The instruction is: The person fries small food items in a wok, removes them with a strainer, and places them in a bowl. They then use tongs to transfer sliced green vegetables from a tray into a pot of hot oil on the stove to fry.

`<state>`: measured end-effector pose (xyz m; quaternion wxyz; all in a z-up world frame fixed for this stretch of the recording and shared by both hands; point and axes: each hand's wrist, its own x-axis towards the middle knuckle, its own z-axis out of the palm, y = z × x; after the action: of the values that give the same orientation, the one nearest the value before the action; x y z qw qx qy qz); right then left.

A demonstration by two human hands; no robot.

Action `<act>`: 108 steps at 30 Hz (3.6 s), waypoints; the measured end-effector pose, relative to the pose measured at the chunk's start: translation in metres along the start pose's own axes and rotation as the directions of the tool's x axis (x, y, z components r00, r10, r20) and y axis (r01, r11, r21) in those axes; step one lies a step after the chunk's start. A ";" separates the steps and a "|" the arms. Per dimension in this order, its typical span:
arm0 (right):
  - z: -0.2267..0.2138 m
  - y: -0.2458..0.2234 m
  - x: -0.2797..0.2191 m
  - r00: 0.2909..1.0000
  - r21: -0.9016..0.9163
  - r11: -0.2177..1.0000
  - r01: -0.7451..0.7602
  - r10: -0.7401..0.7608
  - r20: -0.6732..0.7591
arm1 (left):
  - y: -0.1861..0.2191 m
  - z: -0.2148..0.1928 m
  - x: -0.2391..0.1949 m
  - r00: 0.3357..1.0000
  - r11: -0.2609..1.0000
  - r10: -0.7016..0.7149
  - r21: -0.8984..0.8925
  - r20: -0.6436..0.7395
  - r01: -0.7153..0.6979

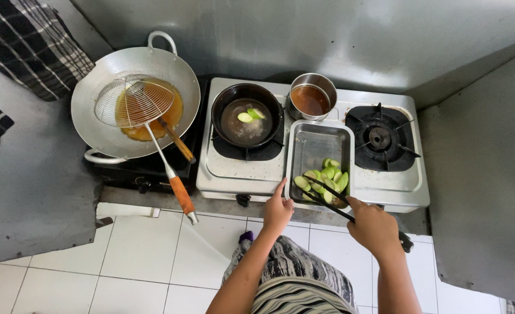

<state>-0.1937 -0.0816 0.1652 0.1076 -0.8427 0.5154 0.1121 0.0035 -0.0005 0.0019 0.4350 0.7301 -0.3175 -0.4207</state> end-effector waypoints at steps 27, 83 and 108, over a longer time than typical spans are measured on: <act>-0.010 -0.008 0.000 0.997 0.114 0.992 -0.054 0.060 -0.053 | -0.008 0.002 0.000 1.000 0.994 0.007 -0.109 0.007 -0.006; -0.039 -0.035 0.059 0.990 0.108 0.993 0.056 -0.041 -0.136 | -0.004 -0.003 0.002 0.999 0.997 -0.009 -0.077 0.054 0.013; -0.015 0.005 0.027 0.983 0.021 1.000 -0.020 0.024 -0.185 | -0.014 0.004 0.003 1.000 0.996 0.015 -0.085 0.021 -0.013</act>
<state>-0.1849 -0.1106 0.1712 0.0659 -0.8428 0.5334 0.0296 0.0031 0.0014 -0.0125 0.4652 0.7040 -0.3091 -0.4388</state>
